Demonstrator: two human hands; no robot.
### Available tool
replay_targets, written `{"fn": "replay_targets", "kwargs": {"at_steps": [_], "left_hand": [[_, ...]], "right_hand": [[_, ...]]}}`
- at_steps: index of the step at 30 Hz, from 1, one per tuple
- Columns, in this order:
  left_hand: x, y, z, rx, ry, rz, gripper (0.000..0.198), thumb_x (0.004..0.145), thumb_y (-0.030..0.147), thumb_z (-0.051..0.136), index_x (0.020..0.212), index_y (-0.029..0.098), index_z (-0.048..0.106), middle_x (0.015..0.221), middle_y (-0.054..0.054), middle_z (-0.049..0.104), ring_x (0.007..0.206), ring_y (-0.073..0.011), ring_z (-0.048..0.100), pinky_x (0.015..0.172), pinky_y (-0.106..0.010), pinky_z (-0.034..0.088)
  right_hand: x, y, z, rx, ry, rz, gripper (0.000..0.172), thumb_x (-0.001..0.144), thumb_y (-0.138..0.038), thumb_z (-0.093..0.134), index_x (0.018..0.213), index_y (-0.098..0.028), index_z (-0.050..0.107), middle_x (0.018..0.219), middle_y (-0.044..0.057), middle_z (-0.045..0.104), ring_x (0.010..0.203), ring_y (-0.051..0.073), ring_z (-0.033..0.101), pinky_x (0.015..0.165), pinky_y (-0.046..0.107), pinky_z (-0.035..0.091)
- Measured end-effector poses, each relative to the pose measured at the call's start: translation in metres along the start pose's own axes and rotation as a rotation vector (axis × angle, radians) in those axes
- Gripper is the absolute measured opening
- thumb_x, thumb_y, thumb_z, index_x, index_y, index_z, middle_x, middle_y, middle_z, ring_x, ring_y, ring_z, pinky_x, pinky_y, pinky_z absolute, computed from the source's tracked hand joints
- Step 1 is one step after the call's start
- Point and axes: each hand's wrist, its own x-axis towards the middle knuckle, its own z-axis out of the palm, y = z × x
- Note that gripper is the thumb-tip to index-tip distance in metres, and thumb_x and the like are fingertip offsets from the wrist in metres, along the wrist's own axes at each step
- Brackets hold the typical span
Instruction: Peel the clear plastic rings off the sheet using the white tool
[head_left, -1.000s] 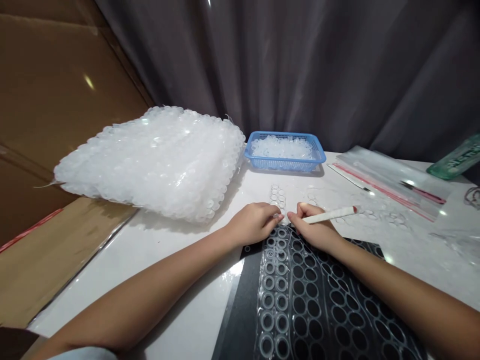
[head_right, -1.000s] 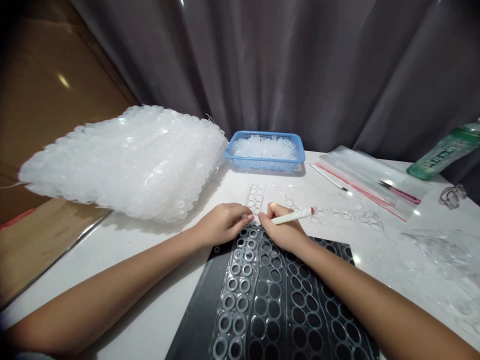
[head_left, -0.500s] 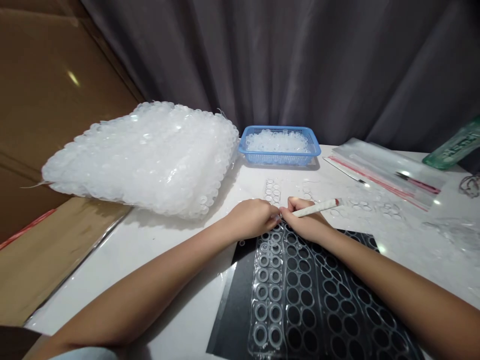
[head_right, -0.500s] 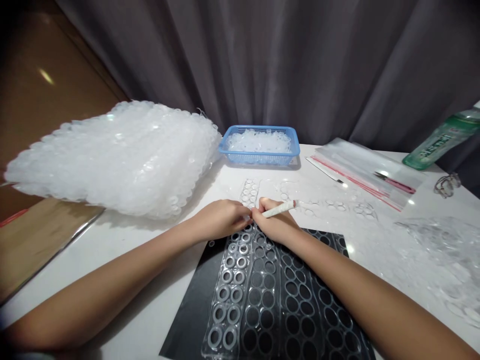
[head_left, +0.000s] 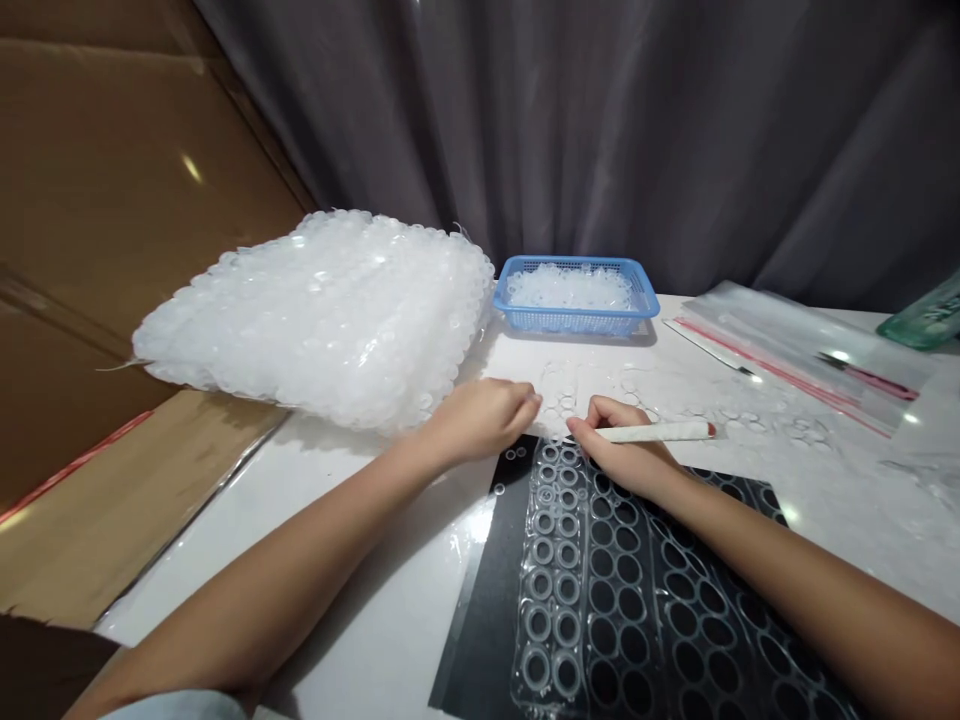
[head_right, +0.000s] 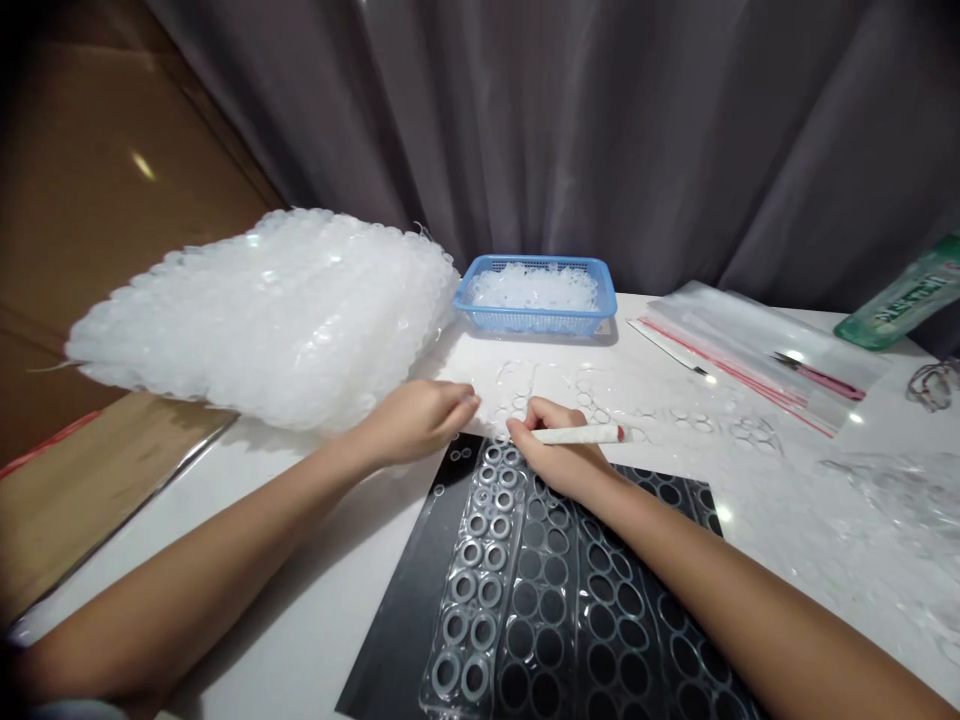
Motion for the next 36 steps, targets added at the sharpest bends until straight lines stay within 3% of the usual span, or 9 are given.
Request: {"fn": "replay_targets", "kwargs": {"at_steps": [2,6,14,19,24,30,36], "left_hand": [[-0.003,0.005,0.011,0.136,-0.068,0.073,0.038,0.090,0.038,0.031,0.067,0.017,0.053,0.058,-0.003,0.054,0.049,-0.0122,0.046,0.052,-0.026,0.031],[-0.006,0.012,0.024,0.239,-0.085,0.166,0.036,0.091,0.039,0.029,0.079,0.017,0.054,0.061,-0.003,0.057,0.050,-0.0125,0.050,0.052,-0.025,0.033],[-0.006,0.003,0.030,0.327,-0.036,0.259,0.027,0.092,0.034,0.032,0.087,0.017,0.053,0.063,-0.003,0.056,0.054,-0.0127,0.051,0.052,-0.025,0.034],[-0.004,-0.011,0.030,0.336,-0.043,0.476,0.025,0.092,0.033,0.031,0.093,0.022,0.054,0.061,-0.001,0.054,0.052,-0.0113,0.047,0.050,-0.025,0.031],[-0.003,-0.016,0.029,0.400,-0.039,0.572,0.026,0.092,0.020,0.030,0.102,0.027,0.053,0.066,0.000,0.055,0.055,-0.0115,0.046,0.050,-0.024,0.029],[-0.001,-0.011,0.029,0.325,-0.091,0.462,0.026,0.092,0.035,0.034,0.100,0.024,0.056,0.066,-0.001,0.056,0.058,-0.0115,0.051,0.050,-0.024,0.030],[0.001,-0.013,0.032,0.095,-0.114,0.354,0.022,0.091,0.030,0.034,0.090,0.021,0.055,0.069,0.000,0.058,0.059,-0.0110,0.051,0.052,-0.023,0.030]], "right_hand": [[0.001,-0.001,0.002,-0.012,-0.024,0.019,0.028,0.078,-0.039,0.050,0.059,-0.019,0.041,0.054,-0.003,0.050,0.053,0.011,0.045,0.051,0.024,0.032],[0.005,-0.001,0.004,-0.034,-0.037,0.029,0.029,0.079,-0.038,0.049,0.058,-0.019,0.040,0.053,-0.003,0.048,0.054,0.012,0.044,0.050,0.023,0.030],[0.006,-0.001,0.005,0.005,-0.085,0.028,0.029,0.080,-0.039,0.049,0.060,-0.020,0.043,0.055,-0.001,0.051,0.055,0.012,0.046,0.051,0.024,0.032],[0.008,-0.002,0.005,0.006,-0.117,0.066,0.028,0.081,-0.038,0.046,0.060,-0.020,0.042,0.056,-0.001,0.052,0.055,0.013,0.045,0.051,0.025,0.032],[0.010,-0.002,0.006,-0.057,-0.066,0.060,0.027,0.077,-0.036,0.050,0.059,-0.020,0.039,0.058,-0.001,0.050,0.058,0.013,0.045,0.052,0.025,0.030],[0.011,-0.005,0.006,-0.070,-0.074,0.073,0.025,0.075,-0.032,0.049,0.057,-0.020,0.036,0.054,-0.002,0.045,0.054,0.012,0.040,0.047,0.024,0.026],[0.011,-0.006,0.007,-0.084,-0.078,0.086,0.021,0.073,-0.028,0.048,0.058,-0.019,0.036,0.054,-0.003,0.042,0.053,0.010,0.037,0.046,0.023,0.023]]}}
